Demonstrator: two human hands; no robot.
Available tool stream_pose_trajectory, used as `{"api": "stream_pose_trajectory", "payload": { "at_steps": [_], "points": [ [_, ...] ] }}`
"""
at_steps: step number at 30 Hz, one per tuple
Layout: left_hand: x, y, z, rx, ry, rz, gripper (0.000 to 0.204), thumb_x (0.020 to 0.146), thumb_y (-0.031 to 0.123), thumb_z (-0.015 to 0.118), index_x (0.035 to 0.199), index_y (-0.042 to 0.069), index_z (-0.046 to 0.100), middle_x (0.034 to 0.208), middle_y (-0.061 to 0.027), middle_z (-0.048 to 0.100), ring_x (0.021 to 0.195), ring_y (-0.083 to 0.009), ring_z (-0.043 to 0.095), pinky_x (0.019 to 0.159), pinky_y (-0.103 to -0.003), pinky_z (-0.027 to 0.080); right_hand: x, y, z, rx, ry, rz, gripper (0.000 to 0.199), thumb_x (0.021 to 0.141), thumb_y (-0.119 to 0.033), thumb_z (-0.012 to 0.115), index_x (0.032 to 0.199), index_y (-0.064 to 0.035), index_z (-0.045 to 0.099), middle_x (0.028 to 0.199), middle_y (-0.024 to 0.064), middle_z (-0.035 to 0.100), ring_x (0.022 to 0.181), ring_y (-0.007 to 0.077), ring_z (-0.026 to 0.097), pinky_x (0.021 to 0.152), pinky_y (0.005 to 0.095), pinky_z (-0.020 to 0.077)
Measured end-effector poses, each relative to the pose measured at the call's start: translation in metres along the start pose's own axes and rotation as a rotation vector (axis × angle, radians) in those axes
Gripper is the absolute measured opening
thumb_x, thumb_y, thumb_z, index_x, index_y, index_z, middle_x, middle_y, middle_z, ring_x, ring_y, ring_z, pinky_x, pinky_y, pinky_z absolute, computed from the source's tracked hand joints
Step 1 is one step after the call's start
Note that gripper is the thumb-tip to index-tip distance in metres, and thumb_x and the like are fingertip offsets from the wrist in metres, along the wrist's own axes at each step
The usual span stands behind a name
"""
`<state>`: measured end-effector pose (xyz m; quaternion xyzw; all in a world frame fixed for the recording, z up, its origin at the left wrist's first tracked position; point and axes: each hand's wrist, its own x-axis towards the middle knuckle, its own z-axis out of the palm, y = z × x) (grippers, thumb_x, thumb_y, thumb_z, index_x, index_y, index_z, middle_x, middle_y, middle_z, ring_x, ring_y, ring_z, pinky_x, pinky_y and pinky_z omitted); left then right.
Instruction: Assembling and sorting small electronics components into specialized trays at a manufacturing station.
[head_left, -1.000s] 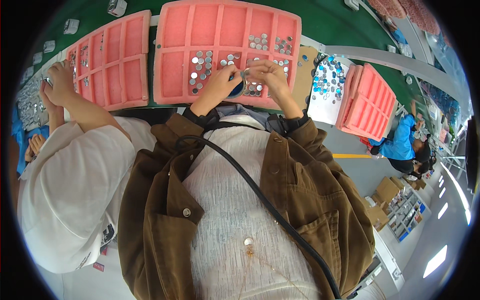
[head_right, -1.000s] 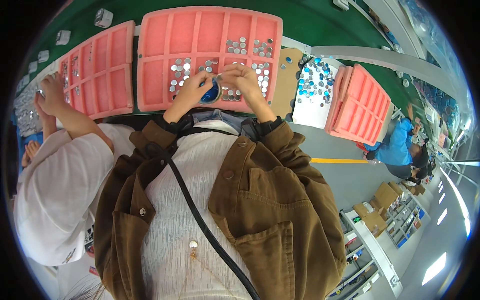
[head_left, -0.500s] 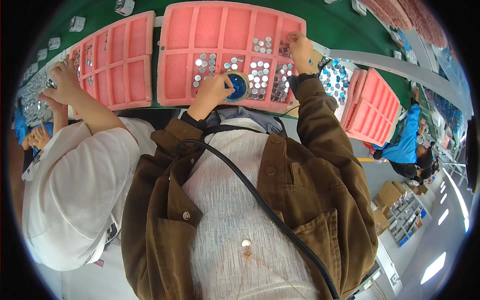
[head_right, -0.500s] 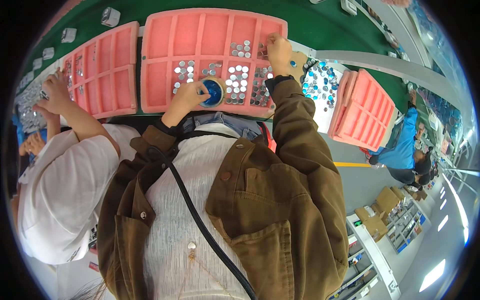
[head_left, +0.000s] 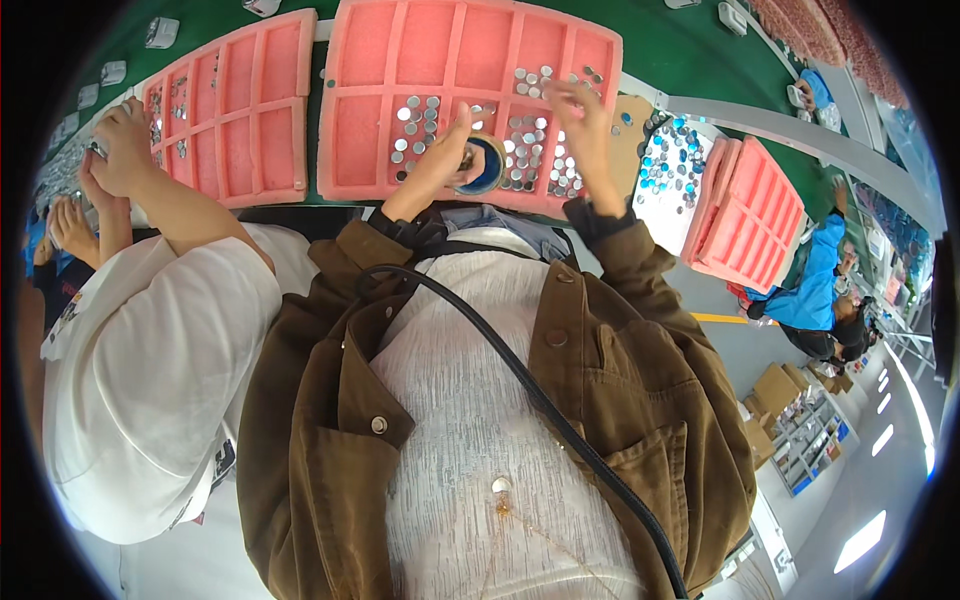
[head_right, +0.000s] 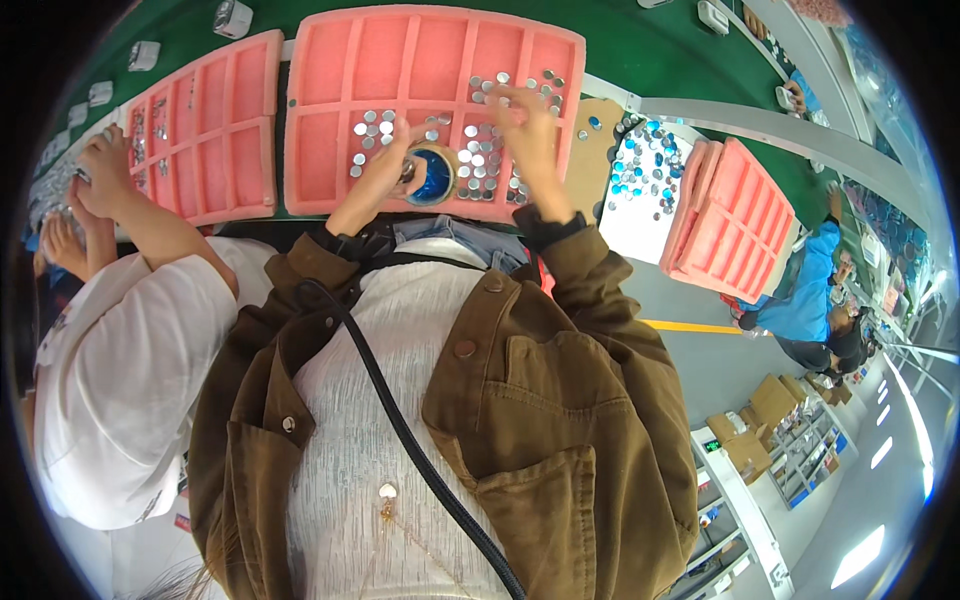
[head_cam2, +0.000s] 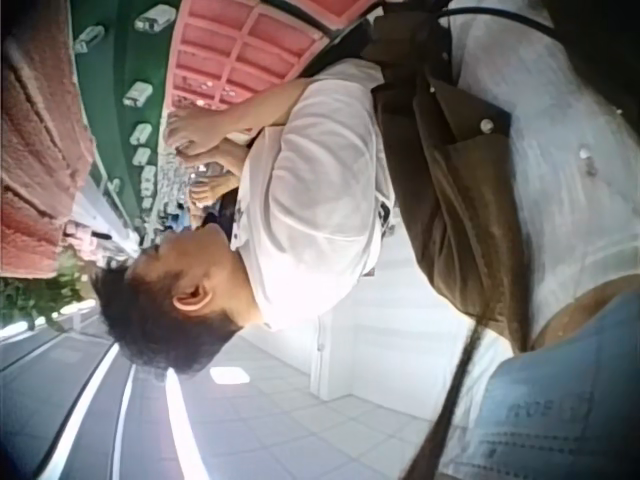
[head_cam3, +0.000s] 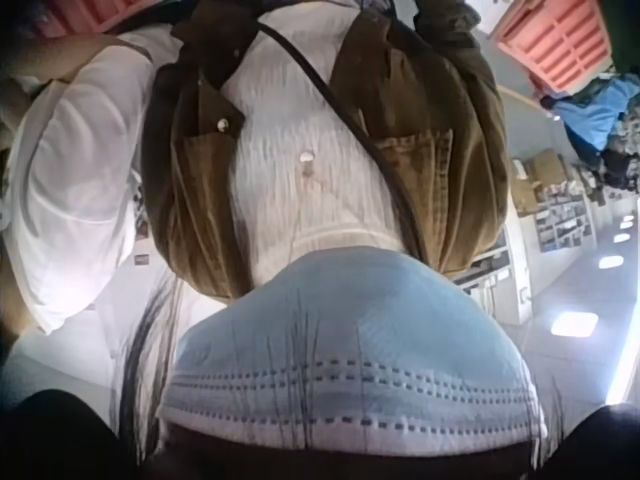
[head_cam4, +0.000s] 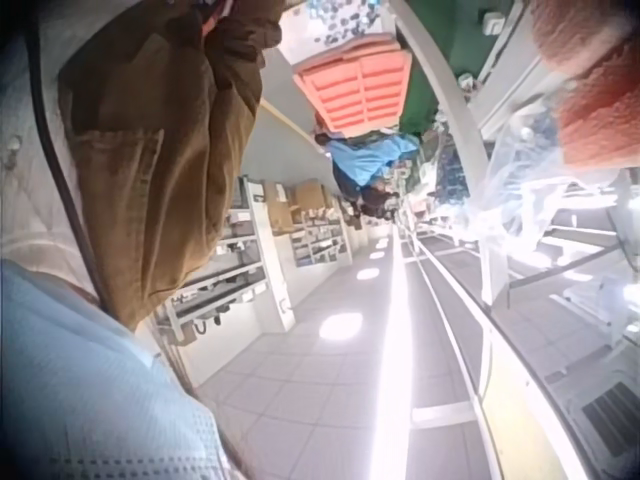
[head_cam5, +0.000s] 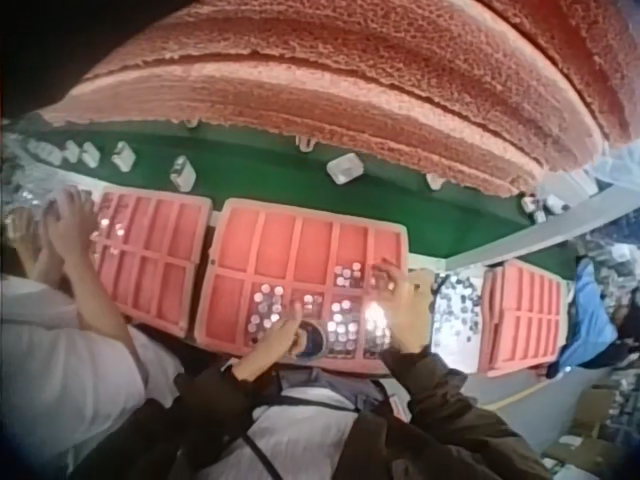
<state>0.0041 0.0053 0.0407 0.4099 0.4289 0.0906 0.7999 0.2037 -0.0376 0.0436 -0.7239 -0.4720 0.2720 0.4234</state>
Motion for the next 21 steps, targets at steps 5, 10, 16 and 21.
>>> {"api": "stream_pose_trajectory", "payload": {
  "at_steps": [5,10,16,21],
  "points": [
    [-0.006,0.016,0.007,-0.119,-0.125,-0.038,0.072,0.087,0.062,0.010,0.116,0.006,0.044,0.055,-0.0025,0.045,0.036,-0.0027,0.025,0.034,-0.019,0.014,-0.039,-0.049,0.026,-0.036,-0.294,-0.326,0.019,0.074,-0.011,0.064,0.091,-0.0041,0.065,0.097,0.0079,0.060,0.094,0.0253,0.054,0.081,0.0332,0.0413],
    [-0.012,0.020,0.007,-0.205,-0.170,-0.007,0.070,0.088,0.061,0.010,0.115,0.006,0.044,0.056,-0.0030,0.045,0.036,-0.0030,0.025,0.033,-0.019,0.014,-0.043,-0.050,0.027,-0.061,-0.242,-0.239,0.015,0.073,-0.010,0.066,0.086,-0.0047,0.066,0.089,0.0074,0.062,0.084,0.0228,0.057,0.076,0.0319,0.0433],
    [-0.008,0.011,0.000,-0.153,-0.109,0.045,0.049,0.092,0.051,0.025,0.101,0.008,0.047,0.055,-0.0017,0.044,0.035,-0.0035,0.025,0.032,-0.020,0.015,-0.040,-0.042,0.023,0.122,-0.164,0.081,0.014,0.075,-0.012,0.063,0.083,-0.0006,0.064,0.080,0.0098,0.063,0.073,0.0182,0.058,0.066,0.0297,0.0449],
    [-0.005,0.008,0.005,-0.108,-0.093,0.171,0.029,0.093,0.036,0.040,0.091,0.008,0.047,0.054,0.0010,0.042,0.037,-0.0030,0.027,0.034,-0.019,0.017,-0.040,-0.030,0.022,0.201,-0.168,0.191,0.016,0.078,-0.014,0.062,0.085,0.0005,0.064,0.074,0.0078,0.063,0.066,0.0129,0.058,0.061,0.0259,0.0453]
  ]
}}
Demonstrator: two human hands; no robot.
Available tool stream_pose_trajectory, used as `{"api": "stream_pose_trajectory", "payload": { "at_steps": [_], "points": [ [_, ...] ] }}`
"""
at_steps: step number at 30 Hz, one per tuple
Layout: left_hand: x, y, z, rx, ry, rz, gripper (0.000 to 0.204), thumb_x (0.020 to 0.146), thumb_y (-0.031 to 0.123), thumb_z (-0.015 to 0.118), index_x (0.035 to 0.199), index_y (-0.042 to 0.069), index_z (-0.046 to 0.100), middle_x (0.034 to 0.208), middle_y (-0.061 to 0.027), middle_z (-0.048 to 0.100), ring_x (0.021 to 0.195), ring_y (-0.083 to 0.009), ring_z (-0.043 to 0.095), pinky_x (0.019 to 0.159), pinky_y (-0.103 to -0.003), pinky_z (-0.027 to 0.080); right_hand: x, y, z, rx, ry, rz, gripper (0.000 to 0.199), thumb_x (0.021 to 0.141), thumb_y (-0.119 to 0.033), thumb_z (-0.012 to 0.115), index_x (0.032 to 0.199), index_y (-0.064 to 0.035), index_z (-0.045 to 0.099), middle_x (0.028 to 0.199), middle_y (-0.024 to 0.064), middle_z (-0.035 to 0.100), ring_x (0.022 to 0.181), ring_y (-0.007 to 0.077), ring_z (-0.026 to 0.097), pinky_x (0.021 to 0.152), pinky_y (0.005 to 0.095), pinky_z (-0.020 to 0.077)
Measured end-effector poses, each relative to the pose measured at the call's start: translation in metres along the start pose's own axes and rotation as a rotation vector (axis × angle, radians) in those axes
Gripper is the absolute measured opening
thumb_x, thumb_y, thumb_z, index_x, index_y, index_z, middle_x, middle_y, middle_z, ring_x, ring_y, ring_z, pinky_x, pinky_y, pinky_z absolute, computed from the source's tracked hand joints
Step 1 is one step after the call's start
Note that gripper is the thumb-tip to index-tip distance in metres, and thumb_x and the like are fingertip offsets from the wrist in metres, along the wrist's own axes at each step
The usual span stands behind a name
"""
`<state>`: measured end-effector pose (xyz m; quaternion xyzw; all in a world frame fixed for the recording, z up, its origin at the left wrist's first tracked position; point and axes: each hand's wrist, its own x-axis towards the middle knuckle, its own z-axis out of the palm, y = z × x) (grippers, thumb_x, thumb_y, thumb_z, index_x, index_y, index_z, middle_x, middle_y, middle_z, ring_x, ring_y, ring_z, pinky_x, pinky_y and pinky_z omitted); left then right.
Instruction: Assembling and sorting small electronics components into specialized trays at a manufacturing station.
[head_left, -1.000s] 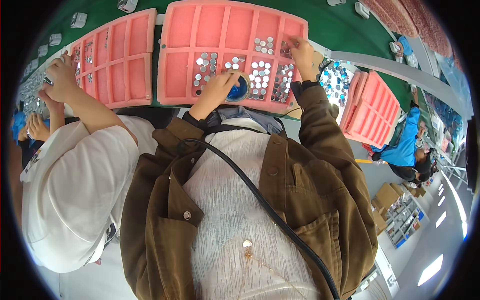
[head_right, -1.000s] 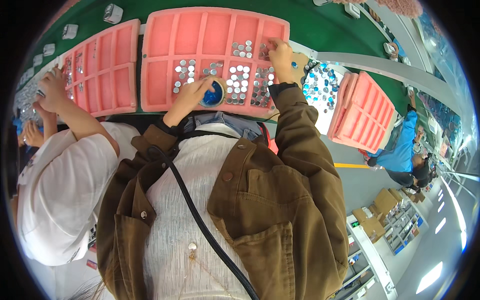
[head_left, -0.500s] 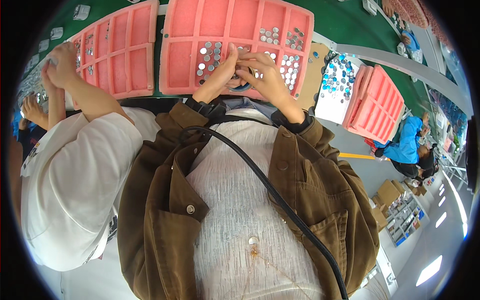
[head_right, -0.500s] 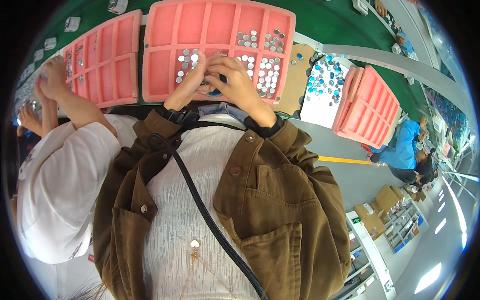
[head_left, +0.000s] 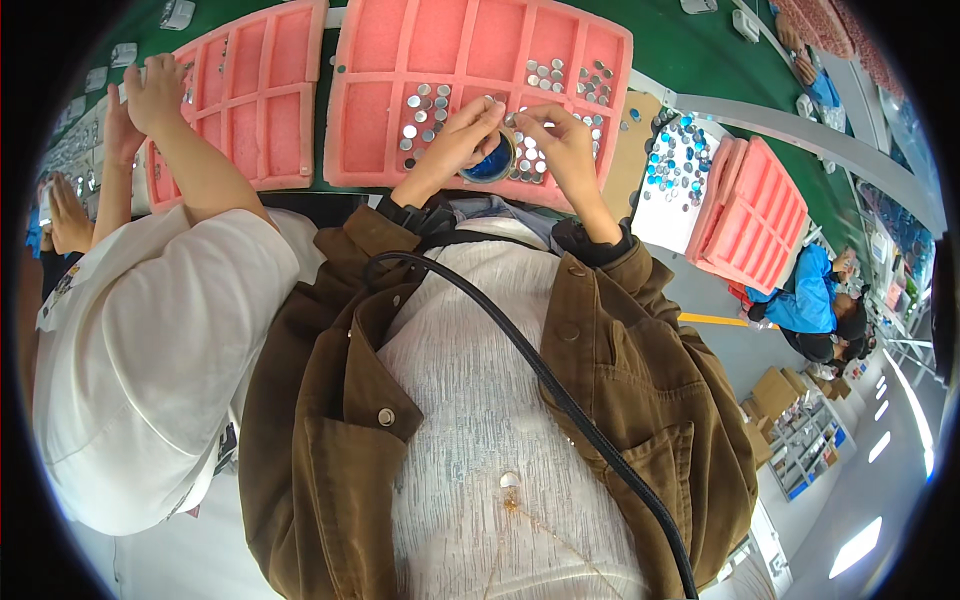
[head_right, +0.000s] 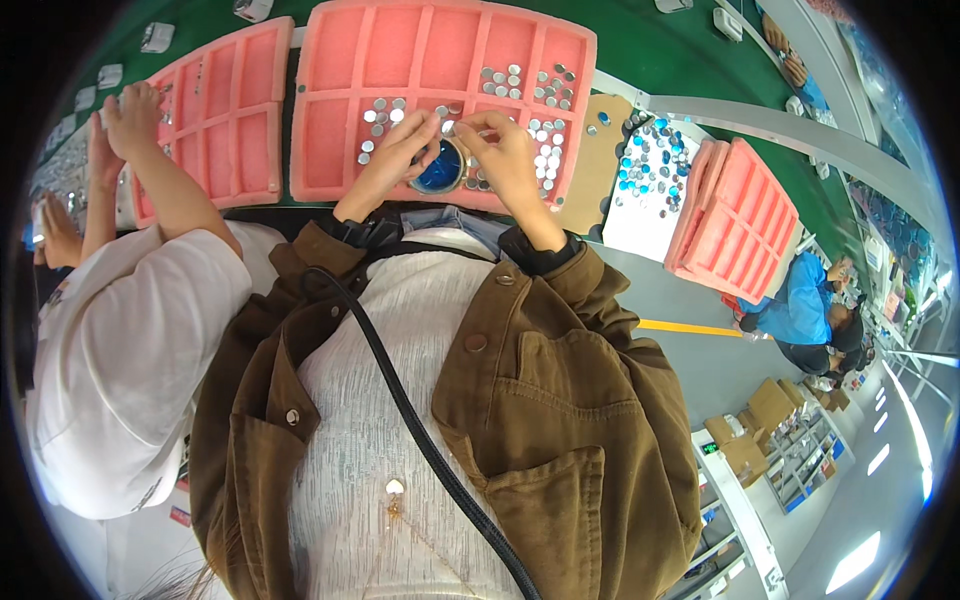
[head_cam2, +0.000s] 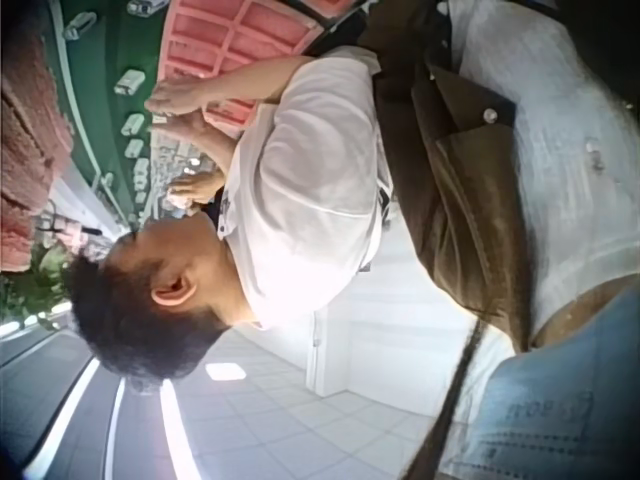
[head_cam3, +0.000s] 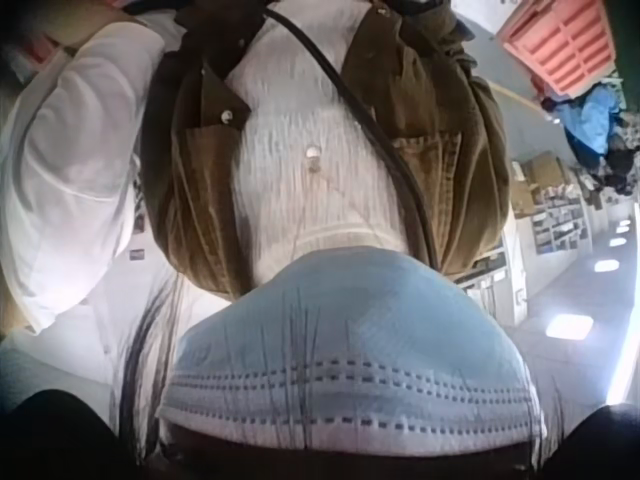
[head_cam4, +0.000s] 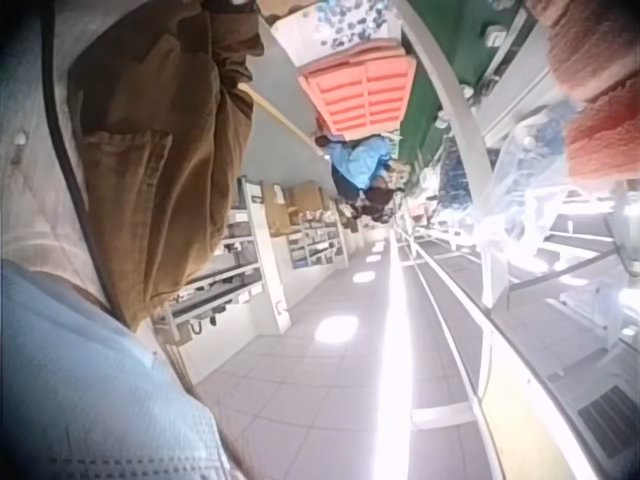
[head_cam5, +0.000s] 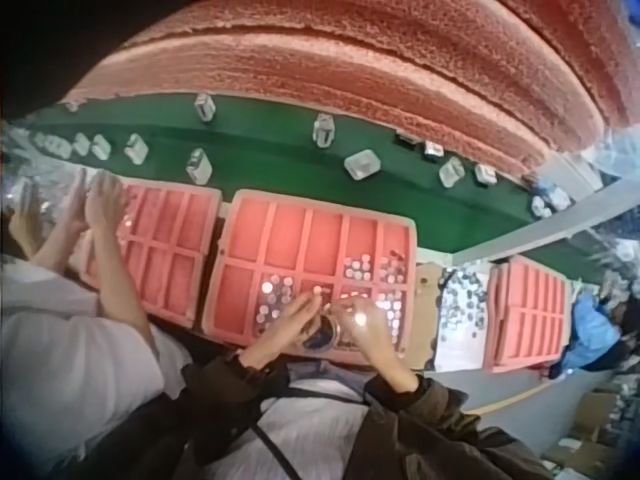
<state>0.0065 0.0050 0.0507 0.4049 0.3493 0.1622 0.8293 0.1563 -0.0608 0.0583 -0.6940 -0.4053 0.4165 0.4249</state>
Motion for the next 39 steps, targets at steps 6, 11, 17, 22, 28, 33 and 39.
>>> {"api": "stream_pose_trajectory", "payload": {
  "at_steps": [6,11,17,22,28,33,39],
  "points": [
    [0.004,-0.010,-0.001,0.053,-0.016,0.101,0.025,0.094,0.031,0.040,0.090,0.007,0.046,0.055,0.0023,0.040,0.043,-0.0029,0.028,0.039,-0.018,0.020,0.000,-0.001,0.002,0.090,-0.010,0.030,0.018,0.079,-0.014,0.061,0.085,0.0033,0.063,0.073,0.0065,0.063,0.067,0.0094,0.057,0.060,0.0236,0.0445],
    [0.004,-0.010,-0.001,0.113,0.033,0.155,0.023,0.094,0.027,0.040,0.088,0.006,0.047,0.058,0.0020,0.038,0.049,-0.0036,0.032,0.044,-0.020,0.025,0.000,-0.003,0.005,0.129,-0.045,0.024,0.020,0.081,-0.015,0.060,0.088,0.0038,0.063,0.074,0.0061,0.063,0.067,0.0088,0.055,0.060,0.0226,0.0440],
    [0.005,-0.013,0.002,0.224,0.092,0.219,0.017,0.093,0.023,0.042,0.089,0.007,0.046,0.062,0.0055,0.032,0.051,-0.0016,0.026,0.043,-0.018,0.018,-0.006,-0.016,0.007,0.250,-0.157,0.195,0.032,0.082,-0.026,0.062,0.095,0.0025,0.064,0.077,0.0064,0.064,0.068,0.0089,0.057,0.057,0.0206,0.0442],
    [0.008,-0.020,-0.001,0.339,0.127,0.264,0.017,0.091,0.019,0.045,0.087,0.003,0.047,0.064,-0.0008,0.042,0.056,-0.0071,0.037,0.052,-0.023,0.030,-0.002,-0.001,0.003,0.323,-0.206,0.360,0.027,0.085,-0.022,0.058,0.096,0.0015,0.063,0.086,0.0072,0.063,0.076,0.0114,0.060,0.066,0.0227,0.0482],
    [0.007,-0.020,0.001,0.510,0.180,0.296,0.017,0.087,0.016,0.050,0.083,-0.001,0.047,0.066,-0.0059,0.049,0.061,-0.0096,0.045,0.056,-0.026,0.038,0.003,0.015,-0.002,0.373,-0.214,0.238,0.027,0.085,-0.025,0.057,0.094,-0.0010,0.065,0.081,0.0064,0.064,0.070,0.0099,0.059,0.055,0.0192,0.0439],
    [0.005,-0.019,-0.010,0.638,0.274,0.299,0.017,0.081,0.017,0.055,0.082,0.000,0.050,0.062,-0.0146,0.052,0.056,-0.0241,0.054,0.054,-0.032,0.040,0.046,0.030,-0.055,0.063,0.268,-0.001,0.021,0.079,-0.019,0.062,0.086,-0.0002,0.066,0.076,0.0069,0.064,0.064,0.0118,0.057,0.058,0.0263,0.0456],
    [-0.003,-0.010,0.002,1.006,0.153,0.131,0.021,0.078,0.026,0.060,0.075,0.006,0.056,0.059,-0.0117,0.054,0.055,-0.0302,0.054,0.051,-0.037,0.041,0.123,0.087,-0.106,-0.595,0.421,-0.339,0.012,0.069,-0.015,0.067,0.075,-0.0043,0.067,0.076,0.0124,0.060,0.071,0.0269,0.059,0.064,0.0334,0.0463]
  ]
}}
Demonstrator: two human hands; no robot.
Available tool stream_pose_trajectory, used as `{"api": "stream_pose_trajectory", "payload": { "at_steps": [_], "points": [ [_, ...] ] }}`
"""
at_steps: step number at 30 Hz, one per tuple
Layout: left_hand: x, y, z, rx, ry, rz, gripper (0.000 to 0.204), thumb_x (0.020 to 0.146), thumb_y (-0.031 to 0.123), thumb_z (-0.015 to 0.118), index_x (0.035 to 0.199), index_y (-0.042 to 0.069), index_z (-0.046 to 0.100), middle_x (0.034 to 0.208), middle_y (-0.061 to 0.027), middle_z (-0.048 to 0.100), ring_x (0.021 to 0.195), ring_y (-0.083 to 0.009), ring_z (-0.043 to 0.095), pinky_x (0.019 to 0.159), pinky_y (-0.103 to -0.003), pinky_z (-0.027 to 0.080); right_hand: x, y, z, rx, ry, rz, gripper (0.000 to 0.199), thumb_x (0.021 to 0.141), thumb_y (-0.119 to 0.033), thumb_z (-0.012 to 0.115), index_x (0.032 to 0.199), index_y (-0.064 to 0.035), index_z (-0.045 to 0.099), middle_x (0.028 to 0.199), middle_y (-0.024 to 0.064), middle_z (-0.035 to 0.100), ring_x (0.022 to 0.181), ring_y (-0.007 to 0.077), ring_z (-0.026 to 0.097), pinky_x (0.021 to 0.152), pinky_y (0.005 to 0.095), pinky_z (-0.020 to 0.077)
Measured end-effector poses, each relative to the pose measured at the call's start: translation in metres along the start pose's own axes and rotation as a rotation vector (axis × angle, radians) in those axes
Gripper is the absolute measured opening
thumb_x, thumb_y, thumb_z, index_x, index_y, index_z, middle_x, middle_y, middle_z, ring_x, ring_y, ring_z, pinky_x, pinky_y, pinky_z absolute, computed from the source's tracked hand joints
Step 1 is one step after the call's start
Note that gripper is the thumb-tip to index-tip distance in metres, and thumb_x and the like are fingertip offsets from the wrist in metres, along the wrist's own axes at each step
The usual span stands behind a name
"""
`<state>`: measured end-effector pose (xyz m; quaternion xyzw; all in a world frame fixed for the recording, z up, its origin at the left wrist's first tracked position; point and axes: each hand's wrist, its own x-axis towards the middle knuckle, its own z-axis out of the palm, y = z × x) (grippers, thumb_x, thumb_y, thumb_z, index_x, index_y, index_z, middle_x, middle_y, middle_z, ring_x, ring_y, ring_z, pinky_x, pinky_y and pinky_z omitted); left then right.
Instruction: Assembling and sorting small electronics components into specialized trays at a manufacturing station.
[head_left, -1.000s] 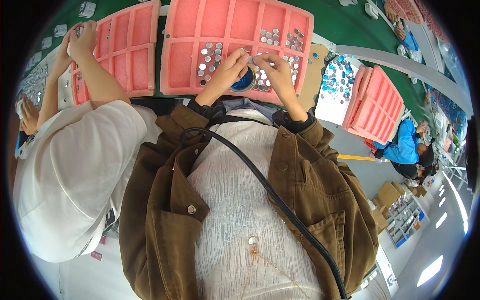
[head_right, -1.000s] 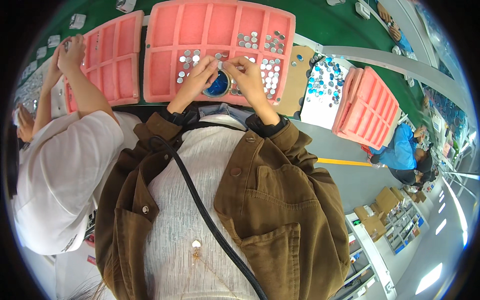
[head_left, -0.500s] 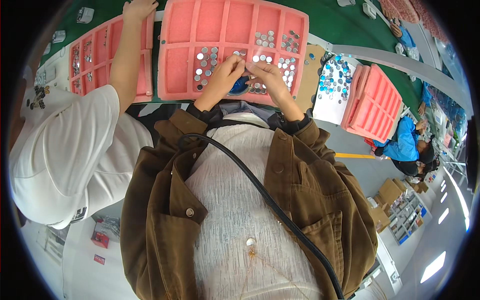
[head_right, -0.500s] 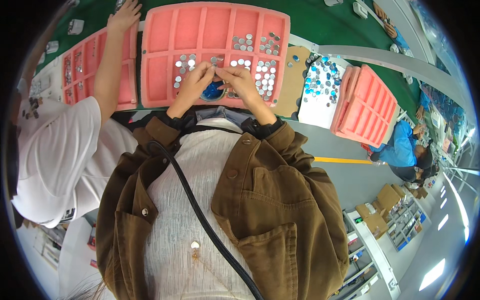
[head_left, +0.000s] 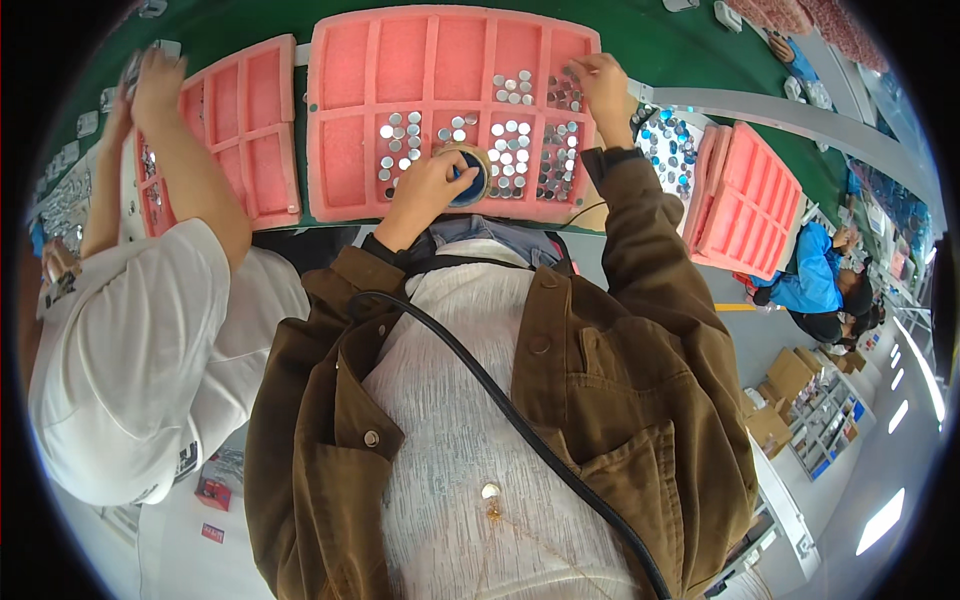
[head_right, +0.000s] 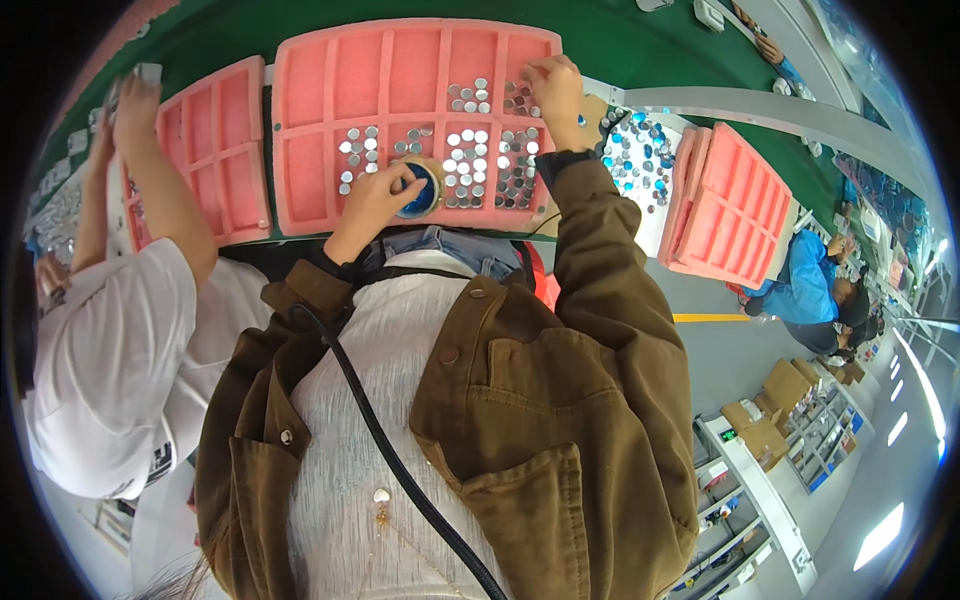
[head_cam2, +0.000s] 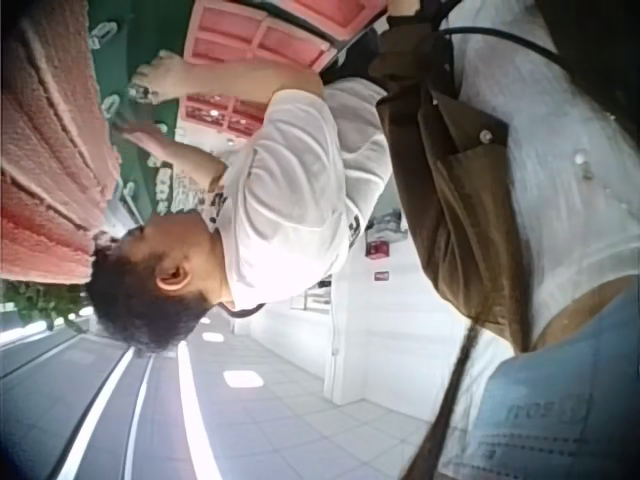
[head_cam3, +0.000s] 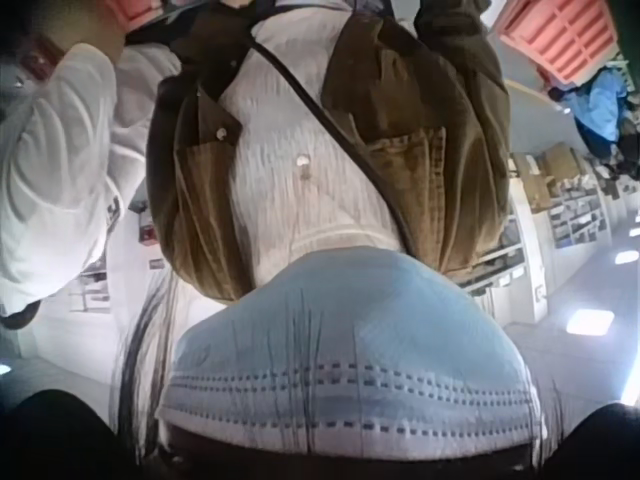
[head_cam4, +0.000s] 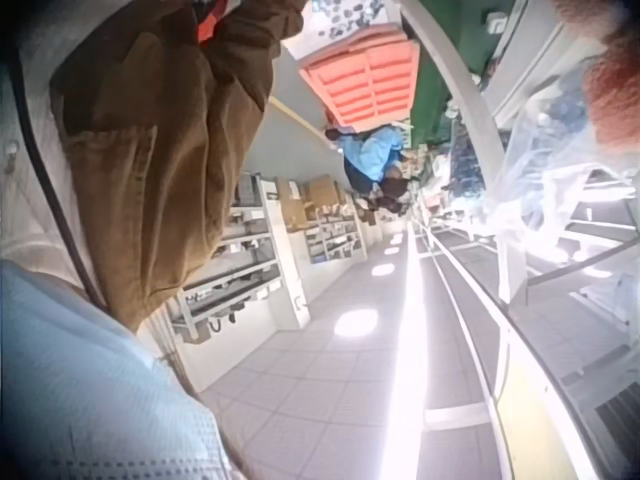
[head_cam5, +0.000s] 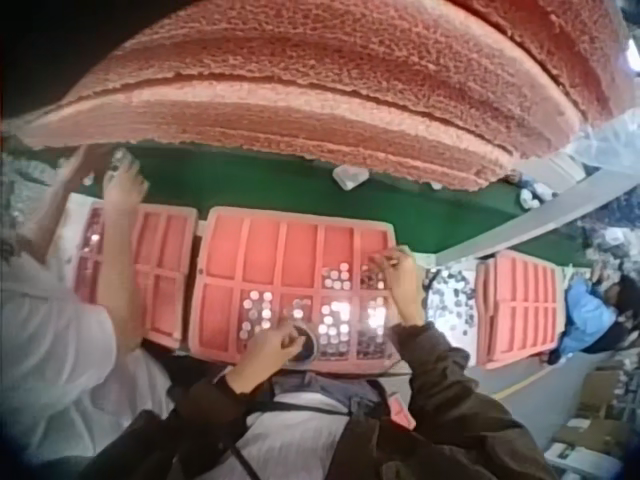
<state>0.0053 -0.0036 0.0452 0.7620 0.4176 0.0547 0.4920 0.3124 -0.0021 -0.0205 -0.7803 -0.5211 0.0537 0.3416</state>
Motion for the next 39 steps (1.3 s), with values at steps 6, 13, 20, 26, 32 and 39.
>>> {"api": "stream_pose_trajectory", "payload": {
  "at_steps": [6,13,20,26,32,39],
  "points": [
    [-0.005,0.000,0.001,-0.014,0.067,-0.013,0.021,0.077,0.027,0.061,0.075,0.007,0.058,0.059,-0.0114,0.055,0.054,-0.0285,0.054,0.050,-0.037,0.041,-0.006,0.010,0.026,-0.065,-0.155,-0.126,0.012,0.069,-0.009,0.063,0.079,-0.0021,0.066,0.079,0.0128,0.061,0.075,0.0309,0.058,0.067,0.0382,0.0462],
    [-0.003,-0.004,0.011,0.033,0.090,0.027,0.017,0.079,0.023,0.057,0.080,0.006,0.060,0.064,-0.0133,0.058,0.061,-0.0328,0.057,0.056,-0.039,0.044,-0.015,-0.017,0.001,0.042,-0.069,-0.055,0.013,0.072,-0.001,0.055,0.080,-0.0005,0.065,0.080,0.0134,0.061,0.074,0.0297,0.059,0.066,0.0348,0.0472],
    [0.008,-0.031,0.006,0.250,0.172,0.254,0.036,0.090,0.031,0.042,0.108,0.000,0.048,0.104,-0.0209,0.052,0.090,-0.0330,0.056,0.072,-0.039,0.046,-0.055,-0.150,-0.024,0.449,-0.442,-0.123,0.014,0.075,-0.007,0.058,0.087,-0.0012,0.063,0.084,0.0141,0.062,0.078,0.0285,0.059,0.066,0.0330,0.0474],
    [0.024,-0.042,0.030,-0.999,0.098,-0.082,0.042,0.094,0.045,0.029,0.101,0.005,0.041,0.093,-0.0046,0.043,0.085,-0.0115,0.044,0.075,-0.026,0.040,-0.086,-0.177,0.005,0.438,-0.622,-0.332,0.028,0.070,-0.009,0.062,0.095,0.0015,0.058,0.090,0.0173,0.058,0.082,0.0322,0.054,0.070,0.0377,0.0435],
    [-0.008,0.006,0.000,-0.886,0.089,-0.064,0.041,0.094,0.046,0.027,0.097,0.007,0.042,0.091,-0.0041,0.039,0.085,-0.0129,0.041,0.078,-0.028,0.038,-0.088,-0.181,-0.006,0.428,-0.786,-0.207,0.025,0.069,-0.006,0.063,0.092,0.0021,0.061,0.092,0.0168,0.060,0.080,0.0288,0.060,0.069,0.0340,0.0461],
    [-0.017,0.008,-0.003,-0.879,0.040,-0.331,0.061,0.090,0.056,0.024,0.128,0.009,0.023,0.110,-0.0108,0.033,0.101,-0.0174,0.039,0.079,-0.032,0.041,-0.083,-0.193,-0.013,0.435,-0.737,-0.284,0.016,0.062,-0.005,0.065,0.077,0.0022,0.063,0.072,0.0145,0.060,0.061,0.0269,0.059,0.056,0.0319,0.0453]
  ]
}}
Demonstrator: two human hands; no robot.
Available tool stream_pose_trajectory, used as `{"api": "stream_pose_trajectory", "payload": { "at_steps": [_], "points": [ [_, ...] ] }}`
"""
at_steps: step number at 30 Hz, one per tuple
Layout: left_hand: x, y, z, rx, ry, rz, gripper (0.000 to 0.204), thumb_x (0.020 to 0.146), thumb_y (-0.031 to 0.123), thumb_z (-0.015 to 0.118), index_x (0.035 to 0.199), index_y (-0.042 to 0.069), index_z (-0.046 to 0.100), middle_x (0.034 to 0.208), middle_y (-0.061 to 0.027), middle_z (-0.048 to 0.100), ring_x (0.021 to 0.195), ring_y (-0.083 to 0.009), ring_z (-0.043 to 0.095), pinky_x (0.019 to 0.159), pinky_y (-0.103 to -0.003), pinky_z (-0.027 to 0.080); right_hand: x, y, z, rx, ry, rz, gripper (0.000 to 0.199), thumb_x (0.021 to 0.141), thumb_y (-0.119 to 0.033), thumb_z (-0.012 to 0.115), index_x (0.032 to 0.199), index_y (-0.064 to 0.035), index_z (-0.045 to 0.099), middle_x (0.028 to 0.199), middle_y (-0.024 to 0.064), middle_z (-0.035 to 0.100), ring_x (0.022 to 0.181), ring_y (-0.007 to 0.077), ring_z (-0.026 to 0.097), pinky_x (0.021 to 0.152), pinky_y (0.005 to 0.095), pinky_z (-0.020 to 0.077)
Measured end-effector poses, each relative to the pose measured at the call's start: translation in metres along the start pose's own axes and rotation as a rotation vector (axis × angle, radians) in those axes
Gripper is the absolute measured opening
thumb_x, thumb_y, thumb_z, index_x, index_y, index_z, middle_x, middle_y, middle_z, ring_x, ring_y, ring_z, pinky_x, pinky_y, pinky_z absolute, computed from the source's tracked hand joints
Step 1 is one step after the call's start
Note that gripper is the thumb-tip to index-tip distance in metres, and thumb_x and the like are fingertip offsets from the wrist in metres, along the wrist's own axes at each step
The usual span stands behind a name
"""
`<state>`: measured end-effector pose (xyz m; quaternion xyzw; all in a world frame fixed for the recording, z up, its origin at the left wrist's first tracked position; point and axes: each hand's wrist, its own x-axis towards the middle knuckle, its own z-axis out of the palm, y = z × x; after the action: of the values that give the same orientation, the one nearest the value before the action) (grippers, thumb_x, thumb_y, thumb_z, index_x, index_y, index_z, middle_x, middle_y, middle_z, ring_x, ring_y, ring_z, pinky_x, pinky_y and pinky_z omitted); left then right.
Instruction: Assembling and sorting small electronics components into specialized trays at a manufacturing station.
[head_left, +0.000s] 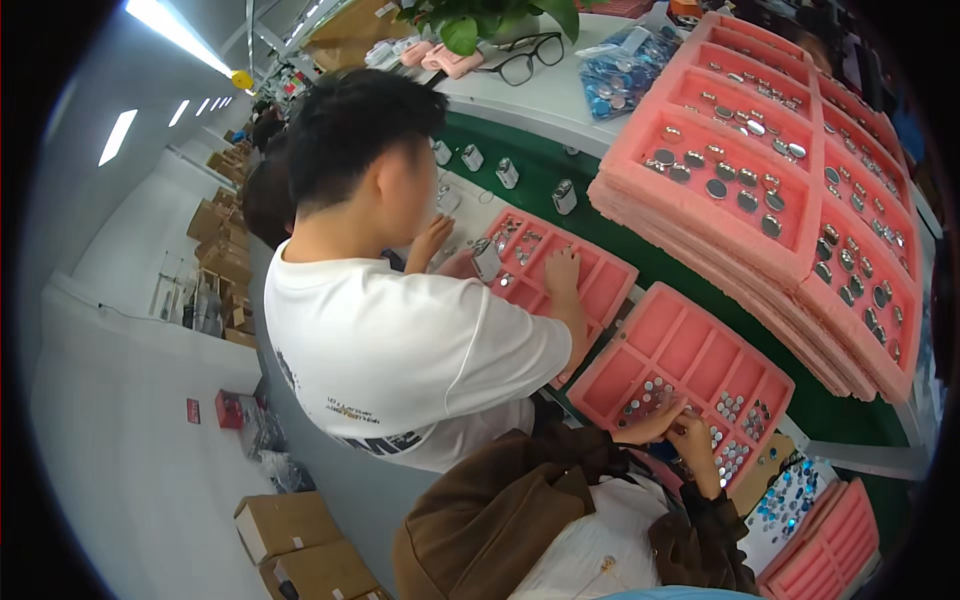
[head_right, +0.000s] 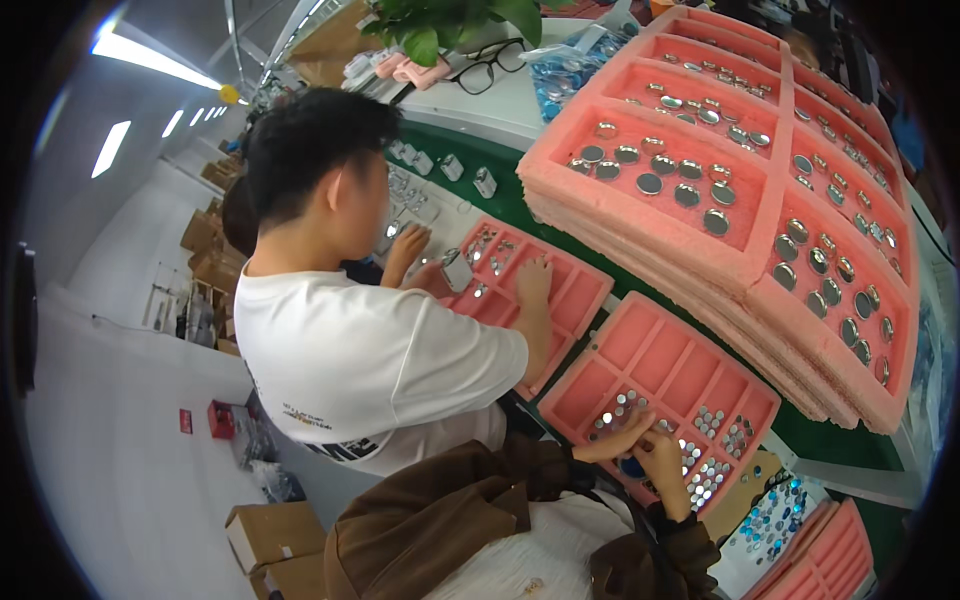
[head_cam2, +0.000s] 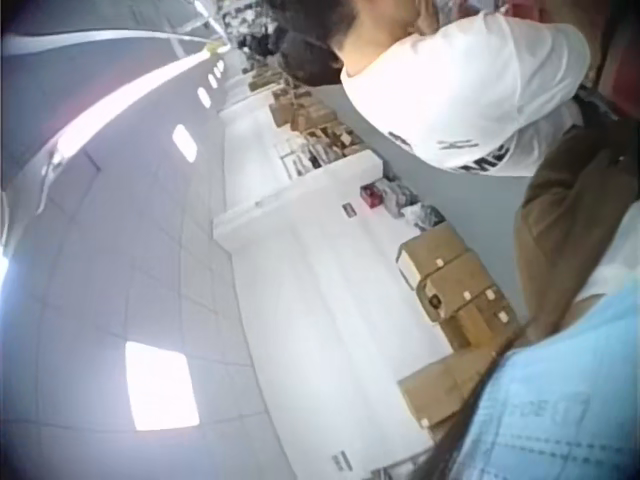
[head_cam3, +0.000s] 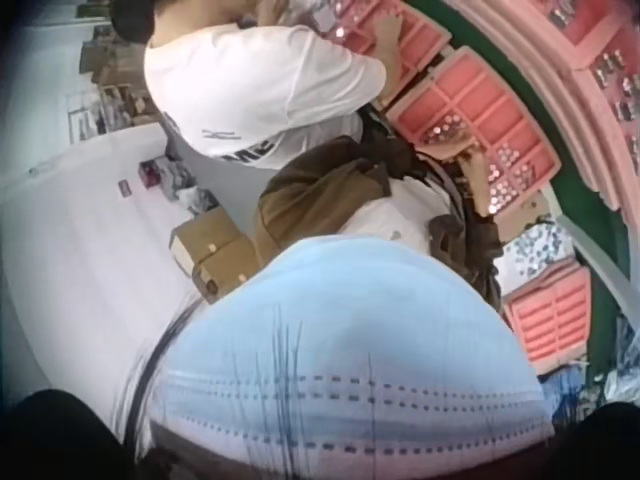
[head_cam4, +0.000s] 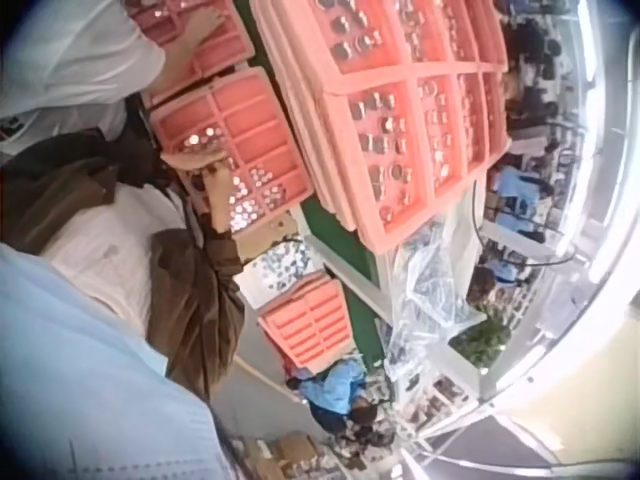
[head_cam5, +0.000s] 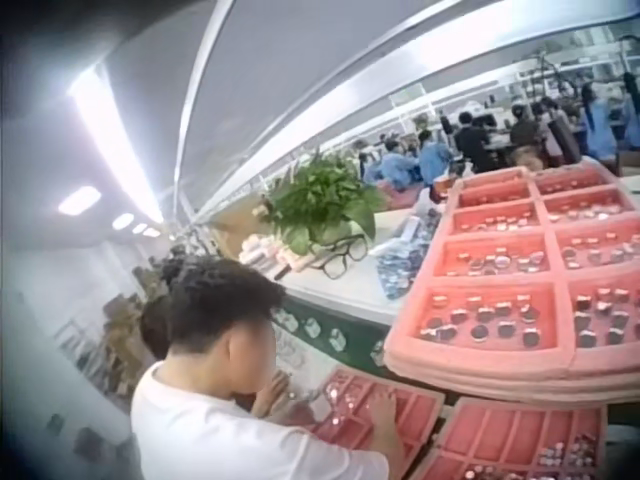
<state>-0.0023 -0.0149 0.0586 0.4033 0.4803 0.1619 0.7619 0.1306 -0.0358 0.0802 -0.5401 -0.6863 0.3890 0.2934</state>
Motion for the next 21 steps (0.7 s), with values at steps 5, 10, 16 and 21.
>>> {"api": "stream_pose_trajectory", "payload": {
  "at_steps": [5,10,16,21],
  "points": [
    [0.006,-0.006,-0.011,-0.031,-0.026,0.085,0.060,0.089,0.057,0.027,0.128,0.011,0.023,0.109,-0.0101,0.035,0.097,-0.0155,0.040,0.074,-0.035,0.043,0.003,0.002,0.009,0.073,0.063,0.016,0.012,0.065,-0.006,0.067,0.071,0.0023,0.059,0.066,0.0110,0.054,0.056,0.0224,0.053,0.053,0.0316,0.0418],
    [0.027,-0.025,-0.021,-0.112,-0.223,0.083,0.051,0.090,0.055,0.029,0.117,0.012,0.033,0.085,-0.0019,0.044,0.065,-0.0058,0.042,0.048,-0.019,0.035,0.000,0.001,0.013,0.119,0.128,0.085,0.012,0.067,-0.006,0.066,0.072,0.0017,0.058,0.066,0.0102,0.053,0.055,0.0193,0.051,0.052,0.0299,0.0403],
    [-0.003,0.014,-0.003,-0.064,-0.145,0.135,0.030,0.093,0.040,0.039,0.088,0.010,0.043,0.063,0.0039,0.042,0.046,-0.0020,0.034,0.038,-0.018,0.023,-0.010,0.040,-0.003,0.340,0.334,0.239,0.013,0.080,-0.010,0.061,0.083,0.0024,0.058,0.068,0.0036,0.057,0.060,0.0082,0.052,0.055,0.0207,0.0407],
    [0.011,-0.001,-0.014,0.025,-0.294,0.298,0.022,0.094,0.028,0.041,0.084,0.009,0.045,0.062,0.0034,0.043,0.049,-0.0020,0.038,0.040,-0.017,0.026,-0.019,0.054,0.006,0.599,0.279,0.400,0.015,0.084,-0.013,0.057,0.086,0.0019,0.058,0.070,0.0021,0.058,0.062,0.0080,0.053,0.057,0.0199,0.0418]
  ]
}}
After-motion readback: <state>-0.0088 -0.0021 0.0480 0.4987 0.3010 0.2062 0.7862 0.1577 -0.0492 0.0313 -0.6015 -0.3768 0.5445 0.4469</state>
